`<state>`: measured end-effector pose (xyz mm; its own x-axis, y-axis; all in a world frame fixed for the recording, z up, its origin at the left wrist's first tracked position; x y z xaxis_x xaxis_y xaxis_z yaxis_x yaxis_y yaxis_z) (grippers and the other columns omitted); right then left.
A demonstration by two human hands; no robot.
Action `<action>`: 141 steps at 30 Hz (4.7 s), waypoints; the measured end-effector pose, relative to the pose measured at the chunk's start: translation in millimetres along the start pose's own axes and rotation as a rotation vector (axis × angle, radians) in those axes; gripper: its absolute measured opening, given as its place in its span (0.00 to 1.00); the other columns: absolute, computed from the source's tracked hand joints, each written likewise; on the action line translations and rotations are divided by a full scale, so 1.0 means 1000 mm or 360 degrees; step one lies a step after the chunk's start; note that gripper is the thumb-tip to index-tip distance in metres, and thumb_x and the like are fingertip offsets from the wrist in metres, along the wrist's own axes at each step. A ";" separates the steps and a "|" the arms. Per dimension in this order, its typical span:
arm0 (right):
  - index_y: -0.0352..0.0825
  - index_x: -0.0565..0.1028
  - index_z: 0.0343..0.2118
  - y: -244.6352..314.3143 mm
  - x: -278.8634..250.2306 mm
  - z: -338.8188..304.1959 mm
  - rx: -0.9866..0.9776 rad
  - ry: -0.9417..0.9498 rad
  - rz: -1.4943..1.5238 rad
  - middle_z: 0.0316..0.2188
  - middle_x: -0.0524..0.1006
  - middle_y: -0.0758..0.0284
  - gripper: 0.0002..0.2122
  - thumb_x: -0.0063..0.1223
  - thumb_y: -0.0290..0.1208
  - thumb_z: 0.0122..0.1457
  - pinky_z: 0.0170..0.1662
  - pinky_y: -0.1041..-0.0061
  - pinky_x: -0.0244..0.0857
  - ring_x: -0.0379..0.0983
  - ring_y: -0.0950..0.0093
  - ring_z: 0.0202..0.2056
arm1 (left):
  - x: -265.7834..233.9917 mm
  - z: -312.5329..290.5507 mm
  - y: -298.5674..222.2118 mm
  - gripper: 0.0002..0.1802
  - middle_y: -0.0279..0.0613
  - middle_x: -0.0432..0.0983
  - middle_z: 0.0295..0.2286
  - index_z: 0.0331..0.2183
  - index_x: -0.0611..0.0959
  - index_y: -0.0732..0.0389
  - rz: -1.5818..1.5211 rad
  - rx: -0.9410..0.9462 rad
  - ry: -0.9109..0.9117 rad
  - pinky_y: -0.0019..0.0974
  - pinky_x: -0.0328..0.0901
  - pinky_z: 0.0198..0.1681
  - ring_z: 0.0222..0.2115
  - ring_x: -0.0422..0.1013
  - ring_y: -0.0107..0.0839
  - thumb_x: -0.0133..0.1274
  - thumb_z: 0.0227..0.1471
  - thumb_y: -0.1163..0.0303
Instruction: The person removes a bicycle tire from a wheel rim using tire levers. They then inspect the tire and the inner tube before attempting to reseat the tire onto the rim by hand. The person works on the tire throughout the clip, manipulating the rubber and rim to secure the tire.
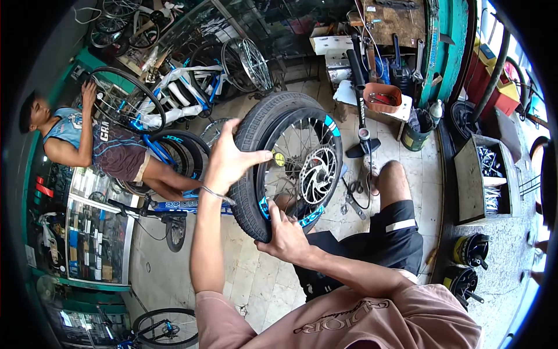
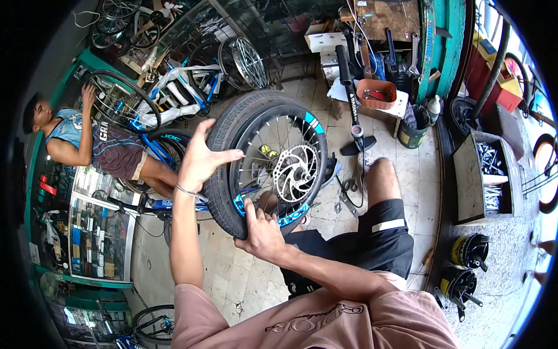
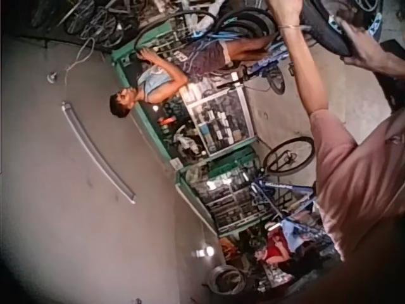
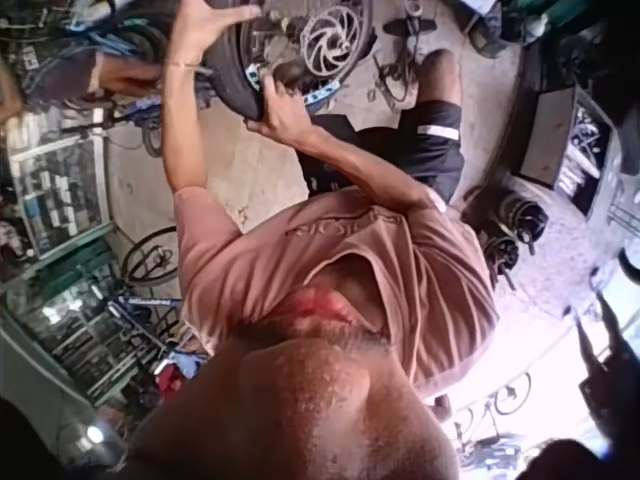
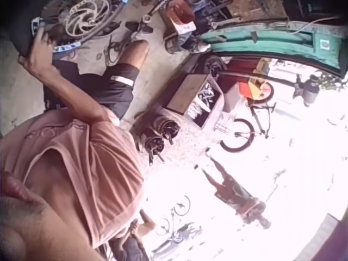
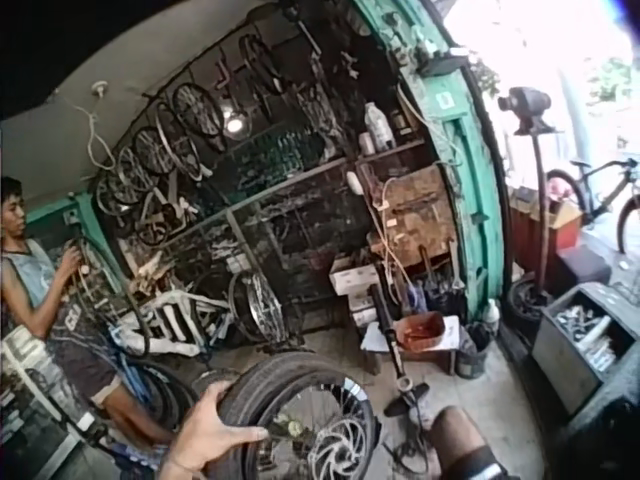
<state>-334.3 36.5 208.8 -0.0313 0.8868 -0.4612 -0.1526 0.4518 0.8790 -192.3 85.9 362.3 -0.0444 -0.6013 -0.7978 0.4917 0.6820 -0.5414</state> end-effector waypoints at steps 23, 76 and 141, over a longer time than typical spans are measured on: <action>0.37 0.63 0.57 -0.035 0.008 -0.052 -0.0736 -0.0099 -0.0291 0.53 0.65 0.50 0.28 0.56 0.28 0.51 0.54 0.48 0.57 0.64 0.52 0.52 | -0.058 -0.018 0.016 0.39 0.42 0.75 0.44 0.54 0.70 0.71 -0.0607 -0.0109 0.0347 0.30 0.65 0.50 0.42 0.73 0.26 0.67 0.39 0.73; 0.25 0.72 0.46 -0.167 -0.314 0.031 -0.0052 0.0095 0.0300 0.37 0.78 0.67 0.31 0.74 0.38 0.41 0.44 0.78 0.65 0.73 0.77 0.37 | 0.059 -0.096 0.106 0.47 0.44 0.78 0.40 0.45 0.76 0.70 -0.1012 -0.0135 -0.0021 0.32 0.64 0.48 0.41 0.71 0.28 0.76 0.16 0.72; 0.28 0.77 0.36 0.014 -0.262 0.114 -0.0084 0.0454 -0.0652 0.29 0.81 0.61 0.23 0.72 0.33 0.37 0.43 0.69 0.71 0.79 0.73 0.31 | 0.032 -0.032 0.073 0.49 0.47 0.77 0.38 0.46 0.74 0.76 -0.0952 -0.0011 0.0580 0.33 0.67 0.49 0.40 0.74 0.33 0.77 0.17 0.69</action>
<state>-215.1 -178.7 355.8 -0.2261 0.5723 -0.7883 -0.2584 0.7450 0.6150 -185.9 130.3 288.9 -0.5953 -0.6971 -0.3997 0.2865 0.2806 -0.9161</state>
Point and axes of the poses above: each hand's wrist, its own z-axis towards the middle knuckle, its own x-axis out of the palm, y = z × x, the point moved 3 cm from there along z, towards the middle knuckle
